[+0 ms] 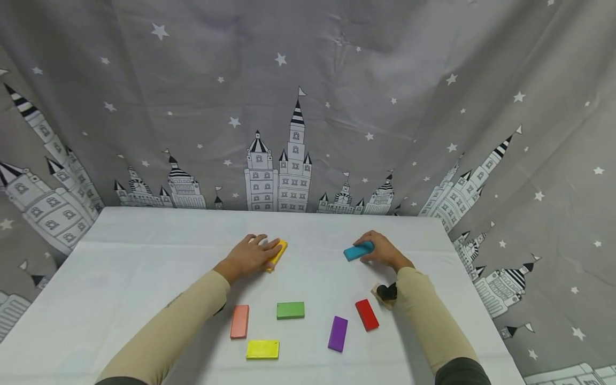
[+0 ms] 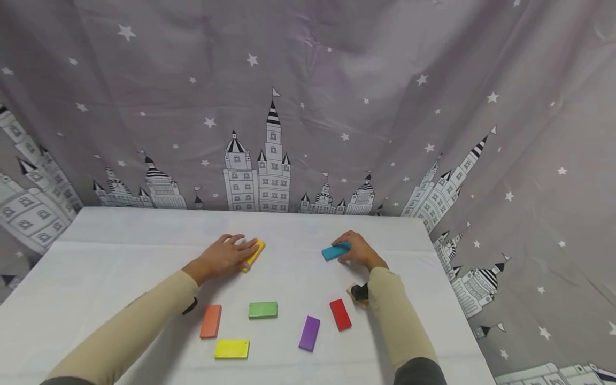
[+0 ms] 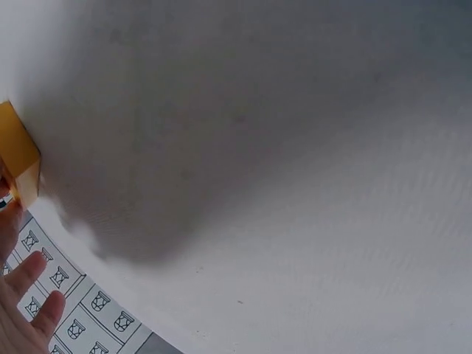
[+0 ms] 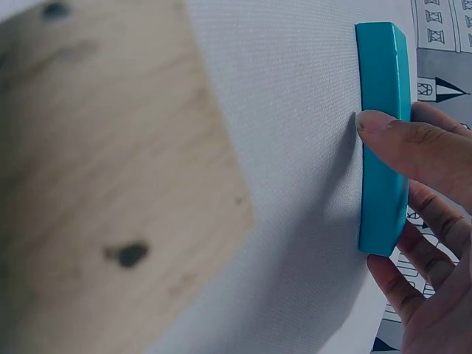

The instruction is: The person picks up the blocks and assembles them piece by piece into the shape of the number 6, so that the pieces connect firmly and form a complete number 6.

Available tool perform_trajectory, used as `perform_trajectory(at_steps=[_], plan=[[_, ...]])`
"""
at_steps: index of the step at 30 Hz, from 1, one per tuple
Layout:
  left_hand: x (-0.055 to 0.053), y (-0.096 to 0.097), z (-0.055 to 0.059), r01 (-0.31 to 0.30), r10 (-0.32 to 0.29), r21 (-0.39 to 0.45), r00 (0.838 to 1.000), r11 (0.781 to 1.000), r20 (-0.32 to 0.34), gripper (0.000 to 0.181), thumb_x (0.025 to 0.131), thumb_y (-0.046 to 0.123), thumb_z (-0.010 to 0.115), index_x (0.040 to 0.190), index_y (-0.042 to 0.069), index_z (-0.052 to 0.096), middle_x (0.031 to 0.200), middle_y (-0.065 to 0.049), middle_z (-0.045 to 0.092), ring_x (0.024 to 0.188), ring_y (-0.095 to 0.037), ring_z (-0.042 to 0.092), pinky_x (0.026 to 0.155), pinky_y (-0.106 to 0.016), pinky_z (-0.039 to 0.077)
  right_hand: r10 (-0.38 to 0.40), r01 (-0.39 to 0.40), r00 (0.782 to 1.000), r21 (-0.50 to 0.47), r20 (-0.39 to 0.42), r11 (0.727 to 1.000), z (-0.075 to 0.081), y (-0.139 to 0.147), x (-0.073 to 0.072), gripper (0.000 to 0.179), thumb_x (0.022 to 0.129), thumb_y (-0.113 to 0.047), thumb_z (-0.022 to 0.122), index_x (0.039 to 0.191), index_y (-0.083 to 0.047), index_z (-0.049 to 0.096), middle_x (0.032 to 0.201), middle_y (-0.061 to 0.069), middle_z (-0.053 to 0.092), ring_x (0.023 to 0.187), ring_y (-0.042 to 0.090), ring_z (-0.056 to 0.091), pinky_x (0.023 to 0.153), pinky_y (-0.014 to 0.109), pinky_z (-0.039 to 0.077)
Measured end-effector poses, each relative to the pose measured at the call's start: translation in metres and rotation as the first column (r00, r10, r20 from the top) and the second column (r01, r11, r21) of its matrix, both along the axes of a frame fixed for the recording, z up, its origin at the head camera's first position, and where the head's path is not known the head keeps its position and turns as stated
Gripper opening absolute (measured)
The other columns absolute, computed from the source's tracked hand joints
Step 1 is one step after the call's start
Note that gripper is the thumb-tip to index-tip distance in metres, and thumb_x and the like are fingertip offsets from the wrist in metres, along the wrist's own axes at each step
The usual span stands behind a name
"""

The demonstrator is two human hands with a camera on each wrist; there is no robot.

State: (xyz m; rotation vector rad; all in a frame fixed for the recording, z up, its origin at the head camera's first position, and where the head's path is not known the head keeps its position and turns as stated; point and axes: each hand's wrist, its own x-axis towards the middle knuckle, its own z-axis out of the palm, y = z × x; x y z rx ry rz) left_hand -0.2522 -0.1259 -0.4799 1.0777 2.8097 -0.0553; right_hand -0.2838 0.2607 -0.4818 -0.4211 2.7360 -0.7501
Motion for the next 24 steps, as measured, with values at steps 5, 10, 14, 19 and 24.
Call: perform_trajectory(at_steps=[5,10,14,19,24], plan=[[0.0012,0.0005,-0.0003,0.005,-0.005,-0.005,1.000,1.000,0.006,0.058,0.098,0.041,0.048,0.147,0.012,0.041,0.154,-0.003,0.036,0.136,-0.037,0.035,0.109,-0.054,0.029,-0.005,0.004,1.000,-0.016,-0.009,1.000,-0.0013,0.0007,0.0002,0.038,0.078,-0.007,0.079,0.115,-0.008,0.070,0.124,0.016,0.054,0.120,0.037,0.047,0.105,0.056,0.036],[0.0015,0.0005,-0.0003,-0.004,0.004,-0.003,0.999,1.000,0.043,0.059,0.098,0.042,0.047,0.149,0.013,0.038,0.155,-0.002,0.034,0.136,-0.036,0.035,0.110,-0.054,0.027,-0.004,0.004,1.000,-0.012,-0.013,1.000,-0.0021,-0.0002,-0.0001,0.038,0.078,-0.006,0.079,0.114,-0.008,0.070,0.124,0.015,0.054,0.119,0.037,0.048,0.104,0.055,0.037],[0.0028,-0.0014,-0.0014,-0.003,0.003,0.010,0.999,1.000,0.041,0.059,0.098,0.042,0.048,0.149,0.013,0.038,0.154,-0.002,0.035,0.136,-0.036,0.035,0.110,-0.054,0.028,-0.001,0.001,1.000,-0.008,-0.015,1.000,-0.0026,-0.0005,-0.0009,0.038,0.078,-0.006,0.079,0.114,-0.008,0.070,0.123,0.015,0.055,0.119,0.036,0.048,0.104,0.055,0.037],[0.0043,-0.0022,-0.0019,-0.006,0.005,0.015,0.999,1.000,0.036,0.059,0.097,0.041,0.049,0.148,0.013,0.039,0.154,-0.003,0.036,0.135,-0.036,0.036,0.109,-0.054,0.029,-0.001,0.001,1.000,-0.006,-0.016,1.000,-0.0040,-0.0011,-0.0007,0.037,0.078,-0.004,0.078,0.114,-0.008,0.070,0.122,0.014,0.056,0.119,0.036,0.048,0.105,0.054,0.037],[0.0053,-0.0010,0.0007,-0.022,0.020,0.033,0.998,0.999,0.052,0.060,0.096,0.041,0.053,0.148,0.014,0.040,0.154,-0.002,0.036,0.135,-0.036,0.036,0.110,-0.055,0.027,0.000,0.000,1.000,0.001,-0.018,1.000,-0.0051,-0.0021,-0.0009,0.035,0.080,-0.003,0.076,0.114,-0.008,0.070,0.121,0.014,0.056,0.119,0.035,0.049,0.105,0.054,0.037]])
